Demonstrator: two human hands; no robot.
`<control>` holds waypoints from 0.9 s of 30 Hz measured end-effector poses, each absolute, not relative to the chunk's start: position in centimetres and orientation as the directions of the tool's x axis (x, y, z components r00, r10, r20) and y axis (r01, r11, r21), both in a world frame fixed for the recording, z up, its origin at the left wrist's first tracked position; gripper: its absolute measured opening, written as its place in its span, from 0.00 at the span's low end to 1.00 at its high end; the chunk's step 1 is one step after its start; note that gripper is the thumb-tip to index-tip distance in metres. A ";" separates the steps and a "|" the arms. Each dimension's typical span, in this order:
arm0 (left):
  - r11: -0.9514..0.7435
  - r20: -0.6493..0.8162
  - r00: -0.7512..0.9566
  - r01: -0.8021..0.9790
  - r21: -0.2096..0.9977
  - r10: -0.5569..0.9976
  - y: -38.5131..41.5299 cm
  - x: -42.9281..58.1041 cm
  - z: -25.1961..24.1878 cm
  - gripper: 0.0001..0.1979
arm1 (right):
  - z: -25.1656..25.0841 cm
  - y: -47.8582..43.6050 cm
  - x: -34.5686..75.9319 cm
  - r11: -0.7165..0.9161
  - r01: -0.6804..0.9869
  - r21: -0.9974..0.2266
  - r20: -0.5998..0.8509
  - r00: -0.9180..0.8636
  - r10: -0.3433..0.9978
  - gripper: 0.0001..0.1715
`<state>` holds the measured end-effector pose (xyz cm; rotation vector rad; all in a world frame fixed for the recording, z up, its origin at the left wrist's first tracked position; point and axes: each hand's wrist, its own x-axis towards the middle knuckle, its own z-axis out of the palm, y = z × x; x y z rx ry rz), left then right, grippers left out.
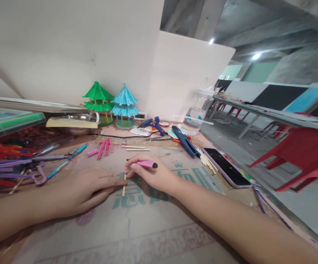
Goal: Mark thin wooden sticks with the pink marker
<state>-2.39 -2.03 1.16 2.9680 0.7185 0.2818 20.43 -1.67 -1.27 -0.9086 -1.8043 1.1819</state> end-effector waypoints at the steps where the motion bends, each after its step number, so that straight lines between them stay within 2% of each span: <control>1: -0.887 0.162 0.872 0.447 0.118 0.461 -2.0 -2.4 1.1 0.18 | -1.3 -1.7 20.5 0.327 0.143 -0.934 0.231 -0.454 0.860 0.17; 6: -0.889 0.163 0.874 0.451 0.078 0.457 -1.8 -2.5 0.8 0.19 | -1.3 -1.7 20.6 0.410 0.176 -0.895 0.278 -0.498 0.821 0.16; 11: -0.886 0.174 0.869 0.457 0.076 0.463 -2.0 -2.3 1.2 0.20 | -1.0 -1.7 20.6 0.554 0.279 -0.784 0.383 -0.485 0.786 0.12; 16: -0.889 0.187 0.869 0.444 0.110 0.457 -2.1 -2.3 1.3 0.15 | -1.5 -1.7 20.5 0.404 0.179 -0.897 0.279 -0.478 0.833 0.17; 21: -0.901 0.151 0.889 0.434 0.016 0.431 -2.0 -2.4 1.2 0.19 | -1.6 -1.6 20.4 0.381 0.191 -0.905 0.273 -0.428 0.862 0.18; 24: -0.897 0.127 0.892 0.441 -0.035 0.434 -2.0 -2.3 1.1 0.20 | -1.2 -1.7 20.6 0.485 0.220 -0.846 0.367 -0.421 0.830 0.18; 27: -0.898 0.121 0.895 0.437 -0.048 0.429 -2.0 -2.3 1.0 0.21 | -0.9 -1.9 20.7 0.605 0.227 -0.763 0.447 -0.492 0.747 0.16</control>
